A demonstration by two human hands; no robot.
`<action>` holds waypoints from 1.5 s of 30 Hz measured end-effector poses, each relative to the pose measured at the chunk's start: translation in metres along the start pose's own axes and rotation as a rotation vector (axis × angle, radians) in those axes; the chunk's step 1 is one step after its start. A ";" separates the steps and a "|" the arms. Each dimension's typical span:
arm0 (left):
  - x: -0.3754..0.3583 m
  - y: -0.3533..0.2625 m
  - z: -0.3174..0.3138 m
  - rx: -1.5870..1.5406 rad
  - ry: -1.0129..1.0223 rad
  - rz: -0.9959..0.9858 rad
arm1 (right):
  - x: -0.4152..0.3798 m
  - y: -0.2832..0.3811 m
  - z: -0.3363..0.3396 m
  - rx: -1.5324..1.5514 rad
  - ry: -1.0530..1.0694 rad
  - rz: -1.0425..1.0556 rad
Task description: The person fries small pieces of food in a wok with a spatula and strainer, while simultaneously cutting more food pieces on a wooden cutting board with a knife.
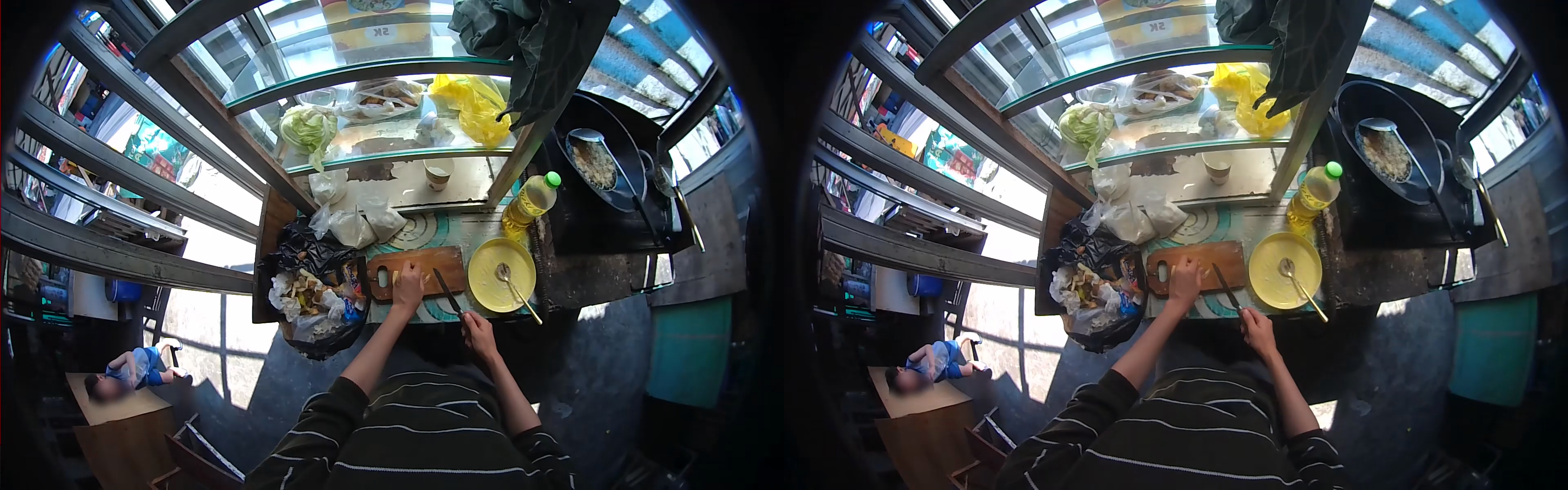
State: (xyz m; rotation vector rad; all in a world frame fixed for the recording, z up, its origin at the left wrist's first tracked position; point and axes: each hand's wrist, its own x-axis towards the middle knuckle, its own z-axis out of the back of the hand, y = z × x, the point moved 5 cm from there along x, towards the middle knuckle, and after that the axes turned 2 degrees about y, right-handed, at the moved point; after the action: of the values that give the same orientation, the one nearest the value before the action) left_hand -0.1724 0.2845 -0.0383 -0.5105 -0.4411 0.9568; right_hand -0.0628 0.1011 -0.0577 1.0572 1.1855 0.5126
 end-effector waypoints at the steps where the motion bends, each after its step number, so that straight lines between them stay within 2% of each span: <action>1: 0.004 0.000 0.003 0.000 0.002 0.001 | -0.003 0.000 0.001 0.001 0.000 -0.002; 4: 0.015 0.006 0.002 0.133 0.014 -0.085 | -0.009 -0.007 0.004 -0.019 0.027 -0.038; 6: 0.018 0.009 -0.008 0.276 0.175 -0.212 | -0.011 -0.023 0.003 0.077 0.087 -0.081; 10: 0.018 0.012 -0.008 0.266 0.197 -0.281 | -0.010 -0.043 -0.002 0.198 0.141 -0.109; 12: 0.016 0.009 -0.005 0.290 0.157 -0.376 | -0.009 -0.041 -0.009 0.268 0.171 -0.161; 16: 0.009 0.006 -0.006 0.197 0.176 -0.371 | -0.004 -0.035 -0.013 0.251 0.160 -0.175; 18: 0.003 0.001 -0.004 0.157 0.124 -0.357 | -0.001 -0.036 -0.014 0.242 0.146 -0.152; 28: -0.003 0.000 -0.009 0.172 0.143 -0.342 | -0.002 -0.027 -0.017 0.168 0.152 -0.133; 32: 0.001 -0.009 0.014 0.076 0.003 -0.349 | -0.005 -0.012 -0.016 0.165 0.132 -0.091; 35: -0.001 -0.020 0.067 0.079 -0.094 -0.328 | -0.013 0.038 -0.027 0.091 0.135 -0.056; 37: -0.011 -0.019 0.117 0.046 -0.267 -0.220 | -0.015 0.078 -0.041 -0.152 0.165 0.128; 39: -0.025 -0.006 0.165 0.113 -0.419 -0.085 | -0.009 0.106 -0.060 -0.271 0.221 0.165; 41: -0.044 0.017 0.202 0.253 -0.460 0.053 | -0.011 0.146 -0.090 -0.629 0.228 0.526; 43: -0.062 0.047 0.220 0.349 -0.363 0.251 | -0.016 0.174 -0.114 -0.711 0.191 0.603; 45: -0.074 0.059 0.230 0.359 -0.364 0.287 | -0.018 0.188 -0.133 -0.840 0.184 0.711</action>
State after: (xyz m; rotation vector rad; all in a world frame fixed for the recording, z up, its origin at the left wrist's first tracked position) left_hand -0.3783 0.2987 0.1006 -0.0695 -0.5159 1.3831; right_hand -0.1562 0.2243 0.1144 0.6592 0.5861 1.5324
